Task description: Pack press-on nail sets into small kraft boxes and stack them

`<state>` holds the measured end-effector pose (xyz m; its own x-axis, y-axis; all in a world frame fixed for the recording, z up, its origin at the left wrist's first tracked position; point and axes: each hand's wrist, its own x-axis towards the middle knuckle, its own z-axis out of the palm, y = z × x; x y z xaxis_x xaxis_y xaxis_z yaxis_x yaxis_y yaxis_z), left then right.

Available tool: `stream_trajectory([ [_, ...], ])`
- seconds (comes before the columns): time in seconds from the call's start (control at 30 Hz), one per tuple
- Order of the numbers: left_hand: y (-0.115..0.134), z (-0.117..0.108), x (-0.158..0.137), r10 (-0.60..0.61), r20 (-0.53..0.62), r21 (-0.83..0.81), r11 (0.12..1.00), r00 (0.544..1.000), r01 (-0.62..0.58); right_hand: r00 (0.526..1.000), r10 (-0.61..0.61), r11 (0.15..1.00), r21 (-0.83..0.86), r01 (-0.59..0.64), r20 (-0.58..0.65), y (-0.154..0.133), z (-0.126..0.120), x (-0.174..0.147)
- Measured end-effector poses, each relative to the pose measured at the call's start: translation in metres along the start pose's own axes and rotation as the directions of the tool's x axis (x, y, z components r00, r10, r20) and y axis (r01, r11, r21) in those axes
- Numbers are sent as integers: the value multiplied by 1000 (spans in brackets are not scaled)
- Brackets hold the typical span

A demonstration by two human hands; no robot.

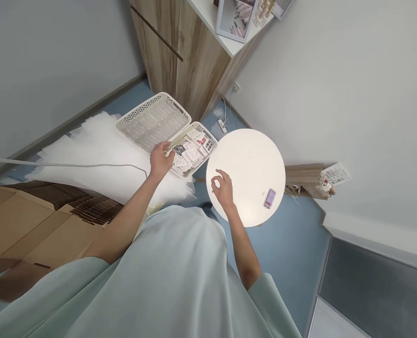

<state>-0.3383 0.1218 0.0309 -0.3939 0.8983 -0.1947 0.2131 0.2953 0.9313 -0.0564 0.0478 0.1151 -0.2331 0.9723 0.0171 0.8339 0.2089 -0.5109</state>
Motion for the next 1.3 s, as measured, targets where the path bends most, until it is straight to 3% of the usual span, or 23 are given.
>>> stream_trajectory([
  [0.23,-12,3,74,-36,-34,115,993,999,40,999,47,999,-27,-47,20,-20,-8,4],
  [0.47,-24,21,117,-43,69,225,974,997,26,995,102,992,-69,-102,-14,-20,-18,-15],
  [0.97,-9,12,134,-27,125,454,891,992,-33,980,179,983,-32,-183,-91,-15,-25,-30],
  [1.17,-7,8,134,-41,58,464,886,997,9,982,173,984,-39,-176,-77,-11,-29,-33],
  [1.3,2,4,121,15,20,471,882,1000,-23,990,130,991,-23,-131,-59,-6,-27,-28],
])
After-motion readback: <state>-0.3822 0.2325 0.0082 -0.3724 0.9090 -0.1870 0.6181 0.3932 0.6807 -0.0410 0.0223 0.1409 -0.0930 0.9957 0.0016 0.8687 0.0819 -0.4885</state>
